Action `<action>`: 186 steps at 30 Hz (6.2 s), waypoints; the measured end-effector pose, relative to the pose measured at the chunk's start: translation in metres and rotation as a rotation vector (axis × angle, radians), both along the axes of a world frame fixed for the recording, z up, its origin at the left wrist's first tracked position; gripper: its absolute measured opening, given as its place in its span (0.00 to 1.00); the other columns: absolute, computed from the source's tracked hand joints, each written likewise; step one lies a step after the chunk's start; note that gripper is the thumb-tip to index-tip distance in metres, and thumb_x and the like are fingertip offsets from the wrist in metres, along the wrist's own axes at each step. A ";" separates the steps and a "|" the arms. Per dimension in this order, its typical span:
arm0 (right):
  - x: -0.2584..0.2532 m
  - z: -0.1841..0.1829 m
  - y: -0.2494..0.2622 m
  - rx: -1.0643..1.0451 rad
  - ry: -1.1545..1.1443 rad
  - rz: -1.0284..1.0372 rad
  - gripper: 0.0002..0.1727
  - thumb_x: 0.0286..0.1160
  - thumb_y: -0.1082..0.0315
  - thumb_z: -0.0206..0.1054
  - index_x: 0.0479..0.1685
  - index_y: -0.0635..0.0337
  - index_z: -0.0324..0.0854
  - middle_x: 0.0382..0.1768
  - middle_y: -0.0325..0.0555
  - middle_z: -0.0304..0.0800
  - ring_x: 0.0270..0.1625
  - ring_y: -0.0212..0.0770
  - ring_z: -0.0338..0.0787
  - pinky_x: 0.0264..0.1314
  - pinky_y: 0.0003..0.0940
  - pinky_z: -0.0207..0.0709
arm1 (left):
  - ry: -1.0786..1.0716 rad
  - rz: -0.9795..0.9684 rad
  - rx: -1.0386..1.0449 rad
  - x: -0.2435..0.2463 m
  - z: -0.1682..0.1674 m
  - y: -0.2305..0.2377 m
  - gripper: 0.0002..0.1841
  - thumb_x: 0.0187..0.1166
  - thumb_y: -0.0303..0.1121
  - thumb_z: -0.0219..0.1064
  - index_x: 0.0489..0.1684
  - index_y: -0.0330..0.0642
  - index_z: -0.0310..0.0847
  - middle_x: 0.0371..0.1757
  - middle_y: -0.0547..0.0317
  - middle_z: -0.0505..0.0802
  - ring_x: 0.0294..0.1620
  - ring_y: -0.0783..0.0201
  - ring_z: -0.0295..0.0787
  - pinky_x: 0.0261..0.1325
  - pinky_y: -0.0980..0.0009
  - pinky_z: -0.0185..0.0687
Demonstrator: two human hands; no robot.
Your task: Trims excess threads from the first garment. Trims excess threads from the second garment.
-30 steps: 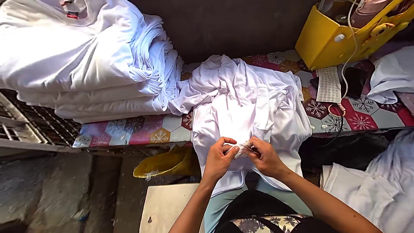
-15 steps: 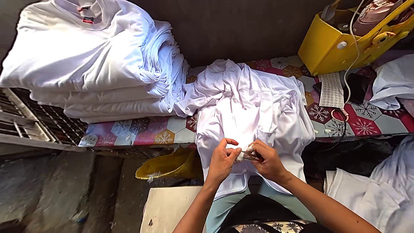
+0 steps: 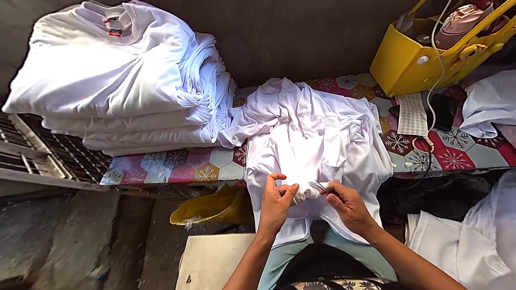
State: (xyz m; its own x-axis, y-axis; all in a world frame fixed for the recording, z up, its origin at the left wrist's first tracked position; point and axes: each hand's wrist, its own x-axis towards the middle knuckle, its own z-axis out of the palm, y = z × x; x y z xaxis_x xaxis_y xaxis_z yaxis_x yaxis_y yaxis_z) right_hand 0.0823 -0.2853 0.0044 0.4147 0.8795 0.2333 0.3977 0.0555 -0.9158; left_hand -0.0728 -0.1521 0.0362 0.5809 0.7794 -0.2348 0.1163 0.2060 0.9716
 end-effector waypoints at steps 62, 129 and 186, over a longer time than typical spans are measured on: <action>0.022 -0.070 -0.026 -0.294 -0.185 -0.127 0.21 0.68 0.62 0.77 0.55 0.69 0.89 0.55 0.59 0.92 0.51 0.49 0.93 0.51 0.45 0.86 | -0.309 0.484 -0.572 -0.017 -0.051 0.017 0.20 0.95 0.32 0.33 0.47 0.38 0.74 0.32 0.55 0.93 0.29 0.65 0.94 0.32 0.72 0.91; -0.032 -0.021 0.020 -0.292 0.892 0.227 0.27 0.95 0.55 0.34 0.37 0.55 0.79 0.13 0.20 0.66 0.13 0.16 0.60 0.16 0.14 0.54 | -0.109 0.366 0.367 -0.006 -0.065 -0.025 0.02 0.75 0.18 0.67 0.39 0.29 0.84 0.35 0.62 0.95 0.38 0.74 0.95 0.50 0.75 0.93; -0.050 -0.026 0.042 0.268 -0.154 0.220 0.06 0.69 0.73 0.68 0.34 0.68 0.88 0.39 0.54 0.92 0.36 0.37 0.90 0.37 0.28 0.83 | -0.222 0.472 -0.362 -0.021 -0.038 -0.028 0.11 0.88 0.21 0.53 0.37 0.33 0.81 0.29 0.59 0.93 0.31 0.69 0.92 0.42 0.73 0.91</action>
State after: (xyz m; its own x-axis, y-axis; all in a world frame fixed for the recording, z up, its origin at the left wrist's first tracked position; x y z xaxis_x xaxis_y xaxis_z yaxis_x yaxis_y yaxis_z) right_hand 0.0322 -0.2435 -0.0215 0.1646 0.8431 0.5119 0.4819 0.3841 -0.7876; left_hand -0.0943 -0.1800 -0.0018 0.2596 0.8574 -0.4445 -0.2638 0.5057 0.8214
